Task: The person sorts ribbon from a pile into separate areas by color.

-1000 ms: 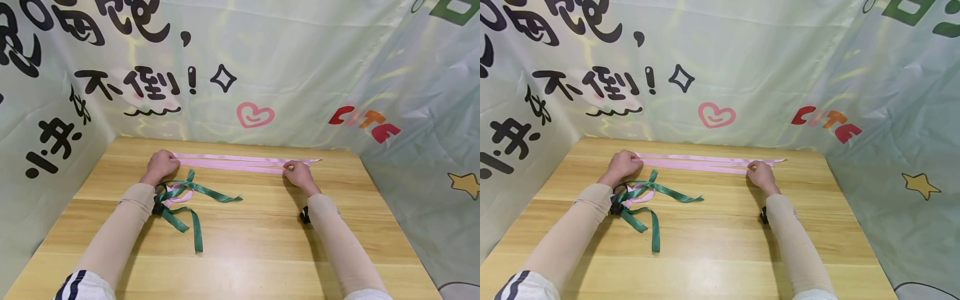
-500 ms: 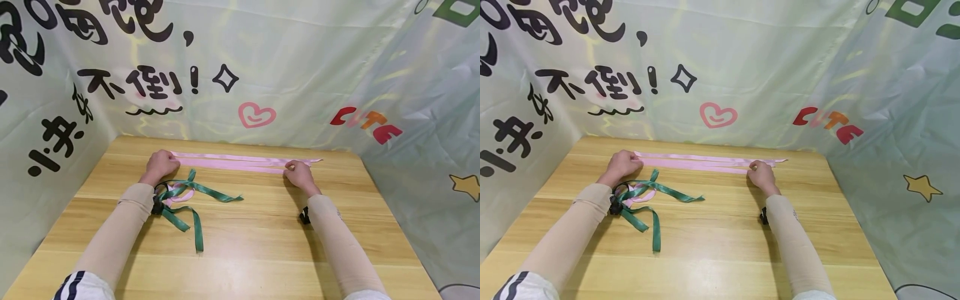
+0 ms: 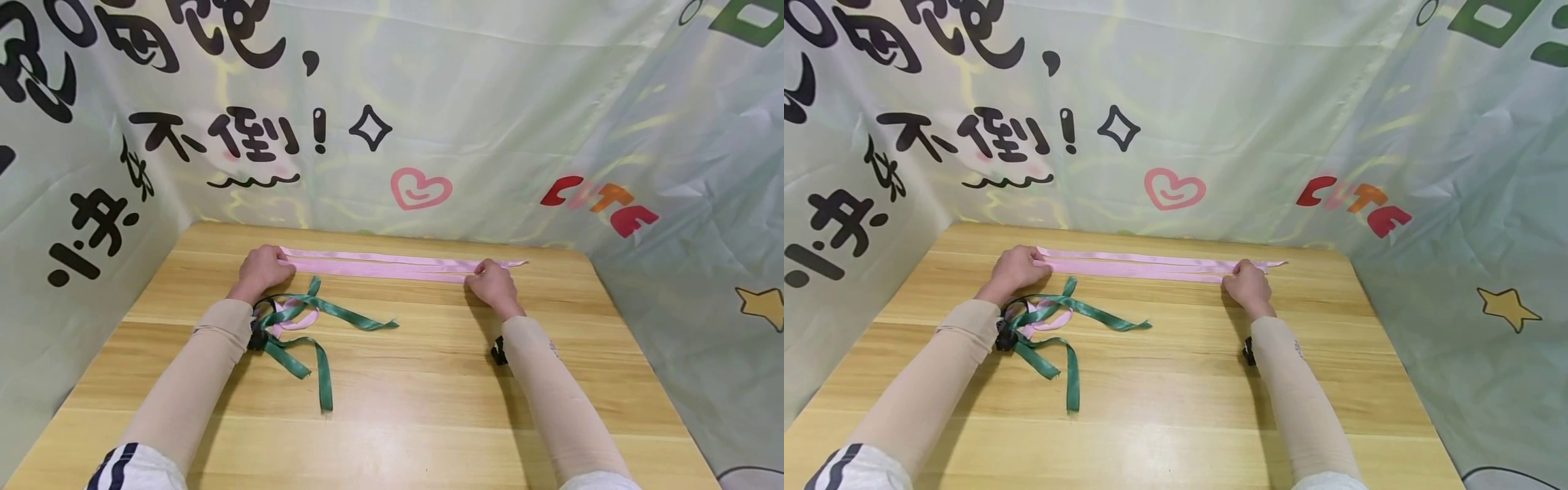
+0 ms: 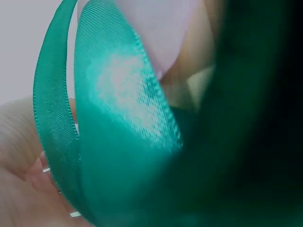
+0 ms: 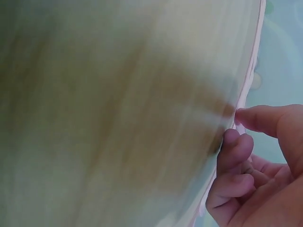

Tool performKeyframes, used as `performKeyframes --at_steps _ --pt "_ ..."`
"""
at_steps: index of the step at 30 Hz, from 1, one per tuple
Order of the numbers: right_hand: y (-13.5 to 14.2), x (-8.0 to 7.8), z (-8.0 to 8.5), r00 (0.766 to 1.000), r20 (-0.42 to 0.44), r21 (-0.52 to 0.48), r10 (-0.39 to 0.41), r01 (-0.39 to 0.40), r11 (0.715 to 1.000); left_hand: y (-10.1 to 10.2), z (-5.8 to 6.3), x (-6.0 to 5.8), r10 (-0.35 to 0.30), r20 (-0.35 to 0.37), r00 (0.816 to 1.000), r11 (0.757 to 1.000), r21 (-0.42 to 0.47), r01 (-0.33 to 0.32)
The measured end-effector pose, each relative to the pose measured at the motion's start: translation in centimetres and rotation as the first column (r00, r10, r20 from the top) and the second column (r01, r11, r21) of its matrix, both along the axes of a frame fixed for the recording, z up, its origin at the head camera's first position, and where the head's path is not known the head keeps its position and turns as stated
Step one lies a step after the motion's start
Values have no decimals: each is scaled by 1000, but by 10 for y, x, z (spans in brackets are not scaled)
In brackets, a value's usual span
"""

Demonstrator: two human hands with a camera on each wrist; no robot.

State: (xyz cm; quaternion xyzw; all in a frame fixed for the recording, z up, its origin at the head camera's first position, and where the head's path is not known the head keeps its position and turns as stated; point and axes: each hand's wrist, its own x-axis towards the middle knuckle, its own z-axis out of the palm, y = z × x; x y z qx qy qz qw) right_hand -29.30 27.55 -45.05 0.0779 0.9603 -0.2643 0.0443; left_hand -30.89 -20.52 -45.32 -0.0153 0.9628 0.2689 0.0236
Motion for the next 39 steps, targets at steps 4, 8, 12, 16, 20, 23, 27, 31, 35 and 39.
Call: performKeyframes --at_steps 4,8,12,16,20,23,27,31,35,39 --pt "7 2 3 1000 -20 -49 -16 15 999 -5 2 5 4 -23 1000 999 -33 -5" --pt "17 7 6 997 -57 -101 -55 49 994 -14 8 15 6 -37 999 999 -53 -8" --pt "21 12 11 990 -105 -121 -94 81 989 -17 19 28 -10 -62 998 999 -32 9" --pt "10 18 13 985 -156 -148 -66 43 988 -16 30 44 -111 -107 988 993 -61 105" --pt "-14 23 11 981 -194 -160 15 -47 986 -8 34 63 -230 -131 964 969 -123 214" --pt "-34 28 9 969 -234 -157 86 -125 980 0 34 77 -291 -158 944 951 -152 268" --pt "-61 38 7 937 -299 -118 182 -226 967 11 35 93 -352 -179 919 931 -165 325" --pt "-86 48 11 904 -335 -85 265 -309 947 20 34 104 -427 -191 884 897 -217 386" --pt "-110 57 17 869 -358 -63 341 -386 920 28 26 109 -486 -210 848 857 -301 417" --pt "-131 64 20 843 -351 -51 409 -453 890 36 15 112 -501 -222 836 840 -358 408"
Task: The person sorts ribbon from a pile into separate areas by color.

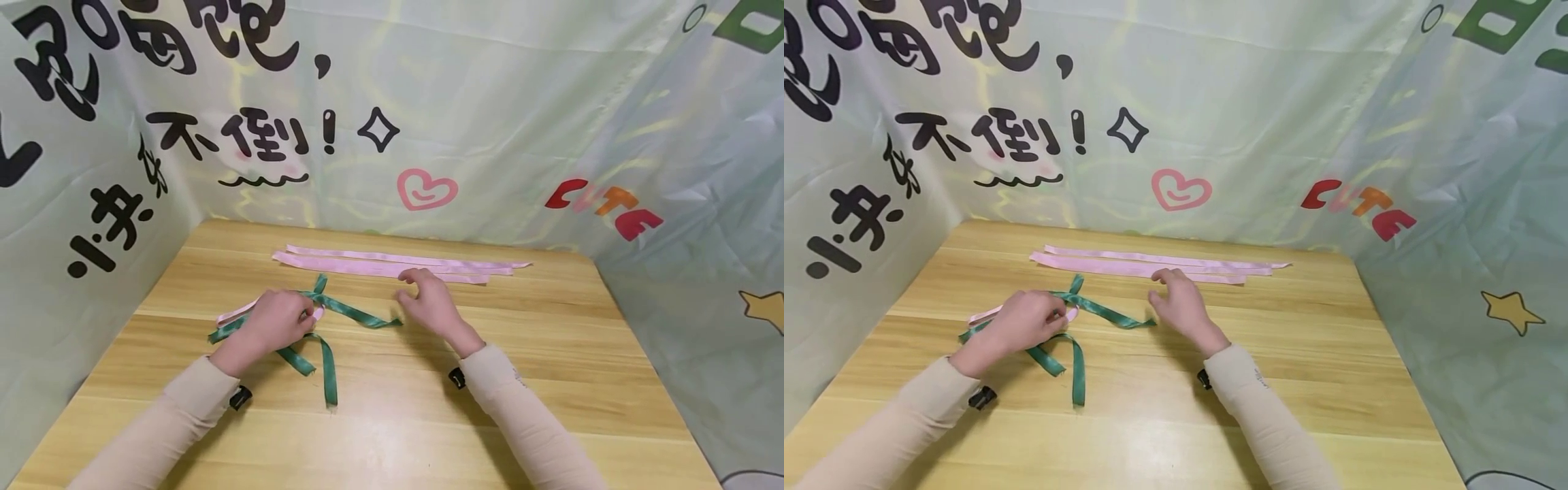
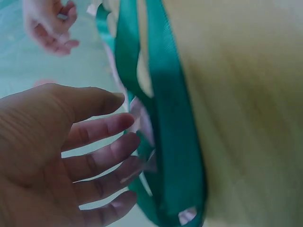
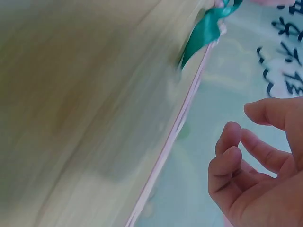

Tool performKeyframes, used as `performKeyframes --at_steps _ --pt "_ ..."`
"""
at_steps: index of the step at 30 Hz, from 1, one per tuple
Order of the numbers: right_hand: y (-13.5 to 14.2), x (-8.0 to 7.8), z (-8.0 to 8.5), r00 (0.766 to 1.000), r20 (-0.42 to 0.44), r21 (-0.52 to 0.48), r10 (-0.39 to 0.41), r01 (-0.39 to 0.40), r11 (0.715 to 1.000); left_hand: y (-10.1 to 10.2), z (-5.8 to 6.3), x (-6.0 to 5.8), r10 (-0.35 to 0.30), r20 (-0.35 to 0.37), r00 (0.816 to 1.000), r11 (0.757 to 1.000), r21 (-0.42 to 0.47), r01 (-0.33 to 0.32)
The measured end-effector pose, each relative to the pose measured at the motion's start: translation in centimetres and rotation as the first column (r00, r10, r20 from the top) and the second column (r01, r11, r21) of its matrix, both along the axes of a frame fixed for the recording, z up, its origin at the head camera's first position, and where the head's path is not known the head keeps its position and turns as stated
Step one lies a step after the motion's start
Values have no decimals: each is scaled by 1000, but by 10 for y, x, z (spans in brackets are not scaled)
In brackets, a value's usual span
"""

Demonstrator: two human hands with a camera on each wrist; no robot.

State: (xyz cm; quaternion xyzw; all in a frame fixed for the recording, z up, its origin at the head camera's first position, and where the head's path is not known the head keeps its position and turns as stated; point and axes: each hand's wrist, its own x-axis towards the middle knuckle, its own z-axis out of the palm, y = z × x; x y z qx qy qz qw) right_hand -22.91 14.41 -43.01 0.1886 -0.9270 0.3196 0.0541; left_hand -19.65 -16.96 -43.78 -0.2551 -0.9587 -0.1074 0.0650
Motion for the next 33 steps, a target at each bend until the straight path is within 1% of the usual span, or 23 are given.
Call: performKeyframes --at_steps 3,7,9,14,16,19,22,25,29,33 --pt "-12 5 3 999 13 11 51 -51 999 6 -5 -1 1 -5 1000 1000 -22 -1" --pt "-27 10 5 993 29 11 111 -111 994 10 -10 -1 11 26 1000 999 -51 -10" --pt "-32 11 4 991 37 12 128 -128 992 11 -11 -1 12 33 999 997 -71 -10" --pt "-46 15 -2 987 39 17 155 -155 988 15 -12 -1 15 36 999 996 -84 -12" --pt "-52 17 -4 986 35 15 165 -165 986 17 -13 -1 21 26 999 996 -83 -18" --pt "-59 20 -5 982 36 13 183 -184 983 19 -16 -1 13 -18 1000 996 -86 -14" --pt "-65 22 -6 978 42 13 203 -203 979 20 -20 -1 -15 -78 997 997 -72 9" --pt "-69 23 -7 975 32 15 221 -222 975 20 -22 0 -51 -113 992 997 -62 44" --pt "-74 24 -9 972 22 21 233 -233 972 18 -23 0 -87 -115 990 996 -45 83" --pt "-78 25 -9 970 29 12 243 -243 970 17 -24 1 -95 -112 989 995 -24 93"
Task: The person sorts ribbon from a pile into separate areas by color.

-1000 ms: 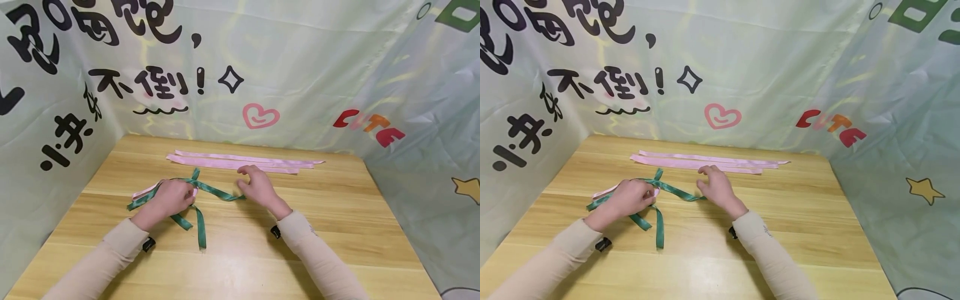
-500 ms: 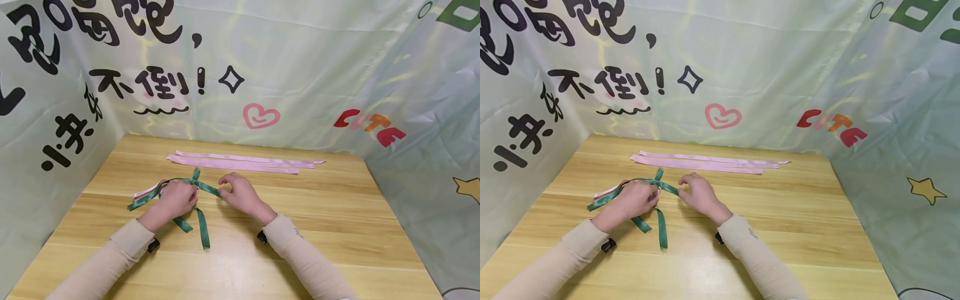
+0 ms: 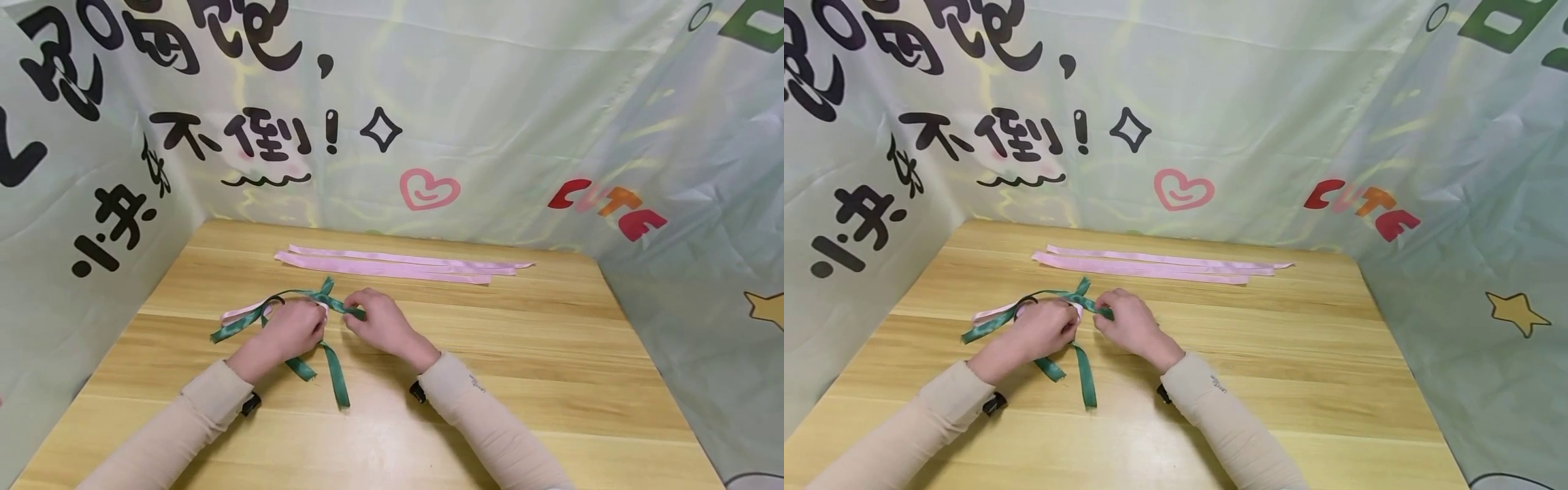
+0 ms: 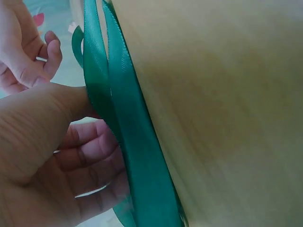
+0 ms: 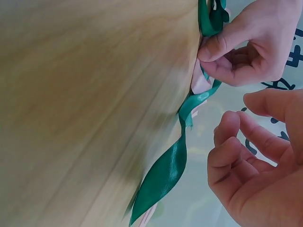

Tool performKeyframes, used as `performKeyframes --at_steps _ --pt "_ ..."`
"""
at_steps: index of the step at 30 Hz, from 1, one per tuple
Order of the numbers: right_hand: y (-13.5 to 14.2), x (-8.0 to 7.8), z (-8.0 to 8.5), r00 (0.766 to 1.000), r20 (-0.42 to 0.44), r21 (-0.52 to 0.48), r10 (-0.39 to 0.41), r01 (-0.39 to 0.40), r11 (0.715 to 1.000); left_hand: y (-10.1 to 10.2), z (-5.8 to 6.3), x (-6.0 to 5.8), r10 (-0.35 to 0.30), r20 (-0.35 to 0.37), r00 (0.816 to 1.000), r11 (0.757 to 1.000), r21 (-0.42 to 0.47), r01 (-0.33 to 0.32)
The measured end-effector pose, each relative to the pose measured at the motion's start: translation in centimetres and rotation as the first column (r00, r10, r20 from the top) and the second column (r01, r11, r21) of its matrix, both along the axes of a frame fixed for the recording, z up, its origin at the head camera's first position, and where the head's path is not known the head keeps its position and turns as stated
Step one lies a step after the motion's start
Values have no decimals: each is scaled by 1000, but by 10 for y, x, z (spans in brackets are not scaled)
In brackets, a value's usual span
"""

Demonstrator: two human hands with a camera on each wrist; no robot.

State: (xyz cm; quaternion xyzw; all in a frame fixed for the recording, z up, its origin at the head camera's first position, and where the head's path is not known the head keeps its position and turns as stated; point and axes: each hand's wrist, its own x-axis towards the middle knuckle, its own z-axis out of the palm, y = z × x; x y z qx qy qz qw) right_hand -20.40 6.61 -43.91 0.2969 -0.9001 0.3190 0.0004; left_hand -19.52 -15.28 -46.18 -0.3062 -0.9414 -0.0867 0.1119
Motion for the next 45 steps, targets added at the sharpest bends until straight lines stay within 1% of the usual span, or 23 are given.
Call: performKeyframes --at_steps 6,9,11,14,17,21,24,27,31,33,35,38,41,45 --pt "-5 2 0 1000 3 -19 12 -11 1000 0 -4 -1 -12 -69 998 1000 -24 10" --pt "-7 3 -1 1000 1 -17 25 -25 1000 0 -4 0 -18 -72 997 999 -30 15" --pt "-9 4 -1 999 8 -15 38 -38 999 0 -3 1 -23 -31 999 1000 -5 23" --pt "-10 4 -1 998 26 2 58 -59 998 0 1 4 -41 81 996 997 72 35" --pt "-11 5 0 995 52 39 82 -84 996 1 6 8 -75 195 978 986 158 44" --pt "-9 5 1 983 121 73 139 -149 986 3 17 11 -147 282 948 966 247 76" --pt "-7 4 0 961 199 41 192 -204 978 3 24 13 -182 324 928 951 300 81" --pt "-5 2 -1 937 259 -17 234 -238 971 2 29 13 -187 353 917 940 335 63" --pt "0 -1 -4 919 304 -73 250 -239 968 -1 36 14 -204 412 888 923 384 34" --pt "3 -2 -4 916 317 -95 247 -229 969 -3 40 14 -223 439 870 909 416 23" --pt "7 -2 -4 913 327 -117 245 -218 969 -5 41 12 -240 453 859 897 442 17" --pt "10 -2 0 908 340 -155 245 -204 967 -8 41 10 -244 461 853 888 460 5" --pt "12 -2 3 905 349 -201 243 -180 963 -9 40 8 -242 470 849 884 467 -7" --pt "12 -3 5 921 315 -252 229 -152 956 -9 39 7 -235 477 847 884 467 -18"
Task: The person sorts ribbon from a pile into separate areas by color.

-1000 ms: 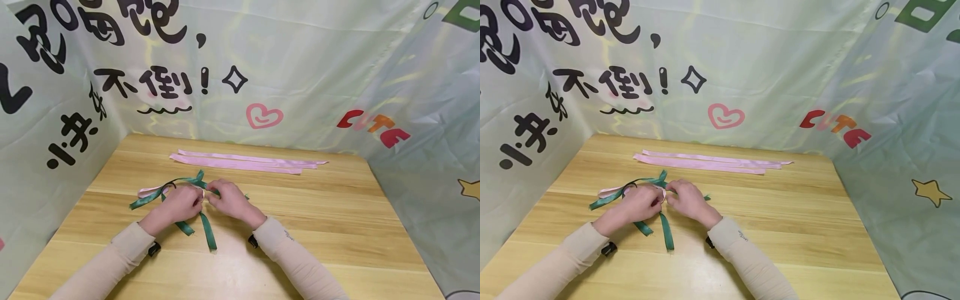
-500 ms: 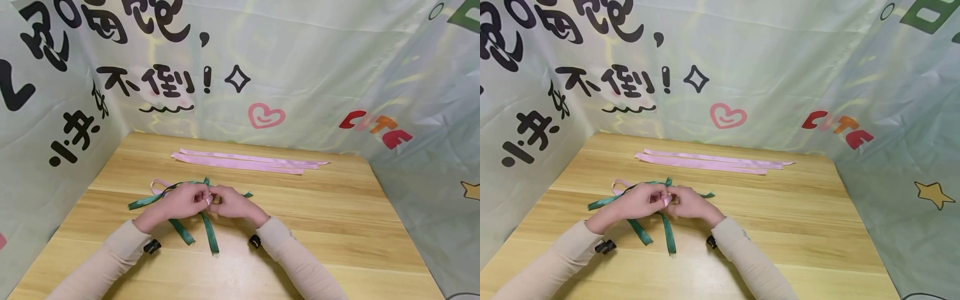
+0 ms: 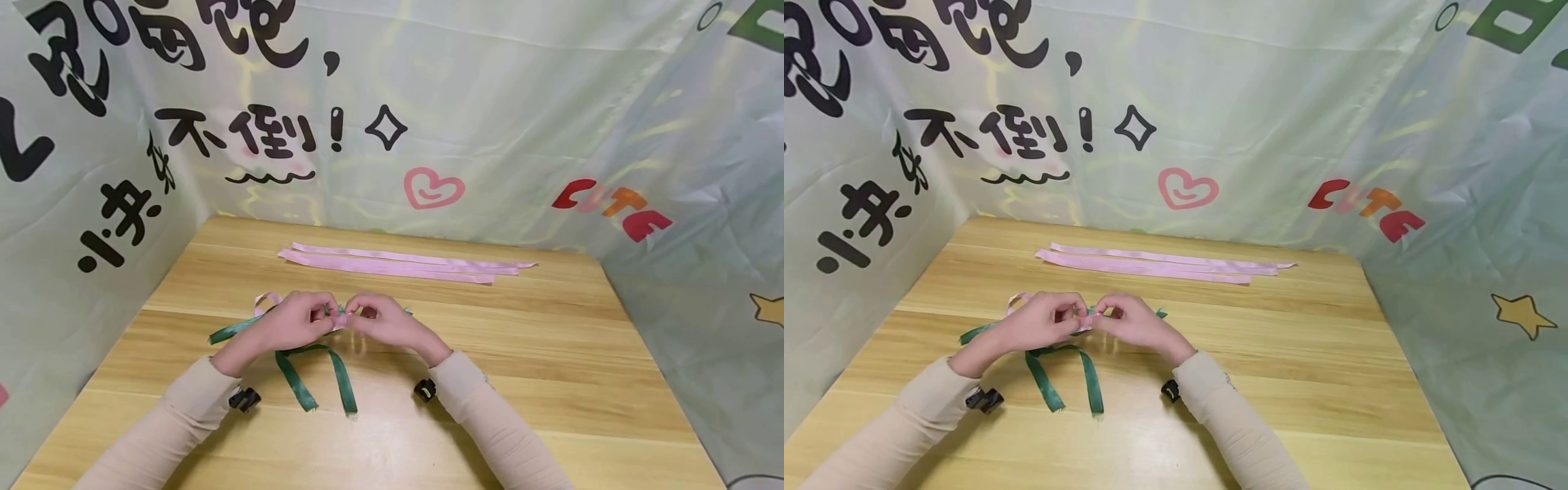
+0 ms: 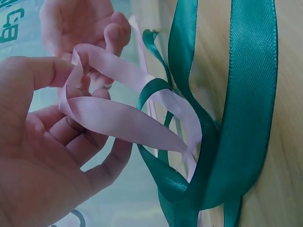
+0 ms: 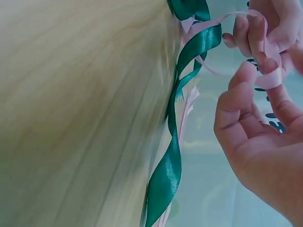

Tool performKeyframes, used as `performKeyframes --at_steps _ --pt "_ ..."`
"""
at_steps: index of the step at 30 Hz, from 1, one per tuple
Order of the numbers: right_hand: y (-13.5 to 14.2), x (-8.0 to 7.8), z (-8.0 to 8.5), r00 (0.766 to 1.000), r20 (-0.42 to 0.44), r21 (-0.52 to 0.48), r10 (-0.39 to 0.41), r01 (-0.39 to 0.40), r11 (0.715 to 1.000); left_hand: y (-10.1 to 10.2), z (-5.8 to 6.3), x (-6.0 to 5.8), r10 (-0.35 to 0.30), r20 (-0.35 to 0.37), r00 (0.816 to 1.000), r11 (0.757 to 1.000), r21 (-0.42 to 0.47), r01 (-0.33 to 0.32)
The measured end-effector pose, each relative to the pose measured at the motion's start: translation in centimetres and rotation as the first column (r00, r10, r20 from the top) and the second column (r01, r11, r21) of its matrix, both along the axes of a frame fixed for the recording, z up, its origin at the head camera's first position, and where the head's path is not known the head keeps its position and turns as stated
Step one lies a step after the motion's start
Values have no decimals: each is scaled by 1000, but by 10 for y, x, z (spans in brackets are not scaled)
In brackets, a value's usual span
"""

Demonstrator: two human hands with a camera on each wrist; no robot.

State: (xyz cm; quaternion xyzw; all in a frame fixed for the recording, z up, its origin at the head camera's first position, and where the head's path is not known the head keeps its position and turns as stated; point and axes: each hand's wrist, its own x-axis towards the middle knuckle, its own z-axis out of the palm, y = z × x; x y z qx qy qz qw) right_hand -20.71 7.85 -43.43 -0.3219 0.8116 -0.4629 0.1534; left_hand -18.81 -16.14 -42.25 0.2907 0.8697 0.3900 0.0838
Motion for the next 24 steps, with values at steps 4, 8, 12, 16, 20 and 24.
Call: performKeyframes --at_steps 4,8,12,16,20,24 --pt "1 -2 0 999 -51 -31 -20 18 999 0 2 0 5 -2 1000 1000 22 -5" --pt "2 -2 2 999 -10 -70 -32 32 997 -1 5 0 20 8 1000 998 61 -20" --pt "5 -1 5 996 87 -119 -33 44 992 -1 8 0 33 4 999 996 80 -33" --pt "8 -1 7 991 128 -134 -41 58 989 -1 12 1 52 -17 999 996 71 -50" --pt "13 -3 8 989 138 -136 -52 71 988 -2 14 1 58 -29 998 997 52 -56" --pt "17 -5 8 987 144 -141 -73 93 986 -5 16 1 41 -12 999 998 50 -41"
